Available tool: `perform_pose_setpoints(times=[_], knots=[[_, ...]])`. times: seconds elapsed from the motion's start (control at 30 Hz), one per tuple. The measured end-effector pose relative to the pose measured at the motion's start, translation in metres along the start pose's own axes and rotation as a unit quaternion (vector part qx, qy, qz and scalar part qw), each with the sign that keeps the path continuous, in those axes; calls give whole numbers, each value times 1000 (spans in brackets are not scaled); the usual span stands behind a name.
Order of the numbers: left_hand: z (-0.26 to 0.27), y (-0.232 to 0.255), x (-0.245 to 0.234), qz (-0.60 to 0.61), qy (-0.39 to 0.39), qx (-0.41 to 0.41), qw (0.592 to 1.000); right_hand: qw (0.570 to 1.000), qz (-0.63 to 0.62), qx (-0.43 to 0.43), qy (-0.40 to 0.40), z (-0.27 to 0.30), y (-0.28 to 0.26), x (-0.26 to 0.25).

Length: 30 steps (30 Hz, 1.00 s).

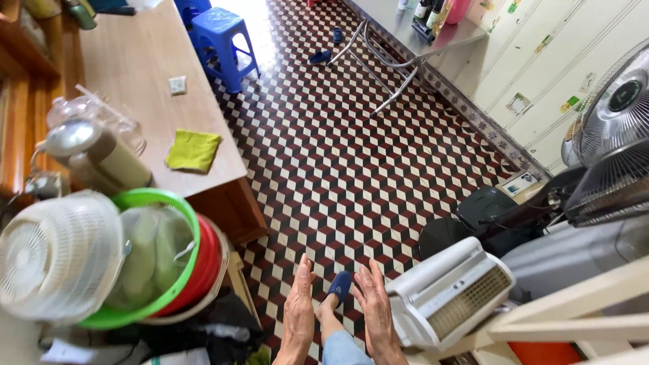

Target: Moving multiple toiletry bottles from a dining table to a shelf in the bathroom.

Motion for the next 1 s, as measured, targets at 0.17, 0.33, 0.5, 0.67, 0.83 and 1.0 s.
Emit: perform_pose_setpoints(times=[0.17, 0.33, 0.5, 0.67, 0.83, 1.0], knots=[[-83, 46, 36, -8, -14, -11, 1000, 998, 13, 49, 30, -90, -51, 9], [-165, 96, 86, -52, -28, -12, 998, 999, 9, 32, 43, -186, -104, -4], [-230, 137, 133, -77, -48, -4, 996, 998, 33, -8, 45, -261, -140, -20], [-287, 140, 157, -63, -37, -35, 997, 997, 20, 36, 61, -311, -155, -23], [-345, 160, 180, -55, -48, -85, 994, 996, 18, 57, 67, -364, -181, -16], [-430, 204, 205, -13, -67, -20, 997, 995, 7, 54, 80, -447, -207, 1]])
Point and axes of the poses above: each hand's wrist, its own z-axis away from the middle knuckle, its own x-axis out of the palm, y = z × x, the point moved 9 cm from there along -z, towards the middle knuckle, and after that the axes turned 7 degrees about z, right-handed, at the moved point
